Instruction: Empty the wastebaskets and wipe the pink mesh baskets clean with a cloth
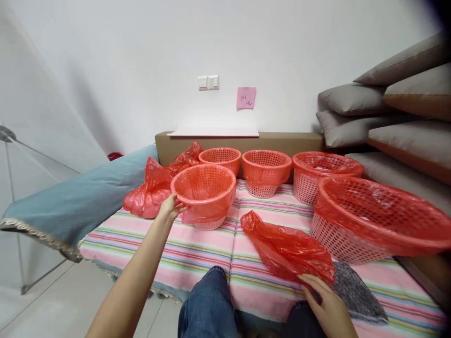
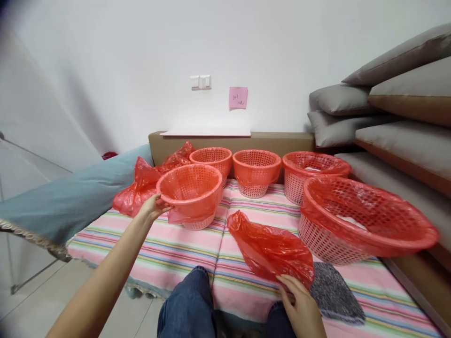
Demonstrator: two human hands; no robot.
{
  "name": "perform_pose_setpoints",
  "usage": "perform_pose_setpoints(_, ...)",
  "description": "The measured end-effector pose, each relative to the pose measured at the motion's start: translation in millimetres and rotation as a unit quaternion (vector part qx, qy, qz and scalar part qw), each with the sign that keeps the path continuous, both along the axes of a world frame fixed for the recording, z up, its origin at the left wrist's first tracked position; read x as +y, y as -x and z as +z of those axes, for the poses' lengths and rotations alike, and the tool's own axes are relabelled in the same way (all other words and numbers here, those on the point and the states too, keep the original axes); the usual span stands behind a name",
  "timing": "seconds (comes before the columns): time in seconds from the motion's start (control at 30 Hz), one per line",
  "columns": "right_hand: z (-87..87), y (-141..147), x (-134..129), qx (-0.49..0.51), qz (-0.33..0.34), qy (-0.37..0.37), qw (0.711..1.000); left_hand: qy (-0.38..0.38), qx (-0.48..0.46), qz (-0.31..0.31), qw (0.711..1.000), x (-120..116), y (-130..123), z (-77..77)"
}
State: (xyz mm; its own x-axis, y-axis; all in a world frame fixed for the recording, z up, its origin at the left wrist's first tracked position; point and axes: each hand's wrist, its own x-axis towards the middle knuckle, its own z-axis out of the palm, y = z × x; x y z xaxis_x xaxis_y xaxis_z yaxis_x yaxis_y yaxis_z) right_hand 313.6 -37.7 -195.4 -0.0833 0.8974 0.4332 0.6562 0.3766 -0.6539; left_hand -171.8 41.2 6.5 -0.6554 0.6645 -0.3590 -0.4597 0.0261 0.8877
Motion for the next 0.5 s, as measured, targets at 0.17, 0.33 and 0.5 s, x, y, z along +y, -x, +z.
perform_pose_setpoints(0.17,7.4,19,-8,-0.013,-0.019,-0.016,1.000,0.006,0.025,-0.008,1.000,-1,-1,2.8)
perform_pose_setpoints(0.33,43.4,39,-24,0.063,-0.058,-0.037,0.996,0.002,0.075,0.037,0.996,-39,-5,-17.3)
perform_pose_setpoints(0.5,80.0,58,-25,0.135,-0.032,-0.033,0.990,0.019,0.060,-0.092,0.994,-95,-76,-81.6)
